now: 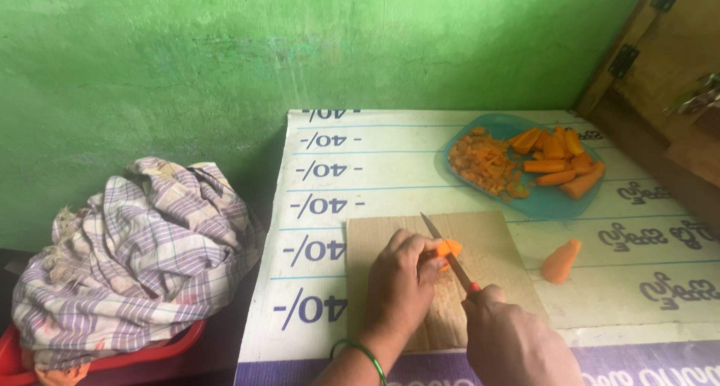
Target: The person chops a carrot into smaller pieces using a knife on a wooden board.
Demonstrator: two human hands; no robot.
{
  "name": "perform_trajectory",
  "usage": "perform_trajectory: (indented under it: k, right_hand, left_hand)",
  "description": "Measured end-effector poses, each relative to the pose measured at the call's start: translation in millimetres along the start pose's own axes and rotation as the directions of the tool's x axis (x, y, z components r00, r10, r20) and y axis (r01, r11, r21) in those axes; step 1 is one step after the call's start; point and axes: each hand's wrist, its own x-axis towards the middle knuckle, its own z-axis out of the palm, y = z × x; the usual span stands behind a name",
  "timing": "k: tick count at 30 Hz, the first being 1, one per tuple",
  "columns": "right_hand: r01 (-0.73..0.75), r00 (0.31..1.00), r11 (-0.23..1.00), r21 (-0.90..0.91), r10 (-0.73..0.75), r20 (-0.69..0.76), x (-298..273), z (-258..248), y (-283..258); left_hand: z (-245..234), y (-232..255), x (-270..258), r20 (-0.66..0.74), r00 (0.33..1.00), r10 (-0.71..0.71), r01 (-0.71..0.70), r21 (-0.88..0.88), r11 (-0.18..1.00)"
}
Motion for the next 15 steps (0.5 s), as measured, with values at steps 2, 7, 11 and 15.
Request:
perform_trajectory:
  k: [2, 7, 11, 15]
  right_hand:
    - [-0.091, 0.996, 0.989, 0.119, 0.087, 0.035, -0.4, 0.1, -0.5]
    - [-0.191, 0.981, 0.959, 0.207, 0.194, 0.006, -5.8, -1.6, -6.7]
    - [-0.081, 0.996, 0.99, 0.116, 0.075, 0.058, -6.6, -20.3, -4.0]
    - [-0.144, 0.985, 0.968, 0.205, 0.12, 0.125, -11.9, -50.7, 7.1]
  left_hand:
    - [4.0, 0.3, -5.6, -0.022, 0.999, 0.025, -0.024, 0.024, 0.999]
    - [11.6, -3.0, -6.4, -0.047, 0.994, 0.1, -0.094, 0.115, 0.989]
    - [14.0, -5.2, -6.3, -0.031, 0.986, 0.163, -0.155, 0.187, 0.97]
    - [12.4, -3.7, -6.3, -0.009, 0.984, 0.178, -0.173, 0.177, 0.969]
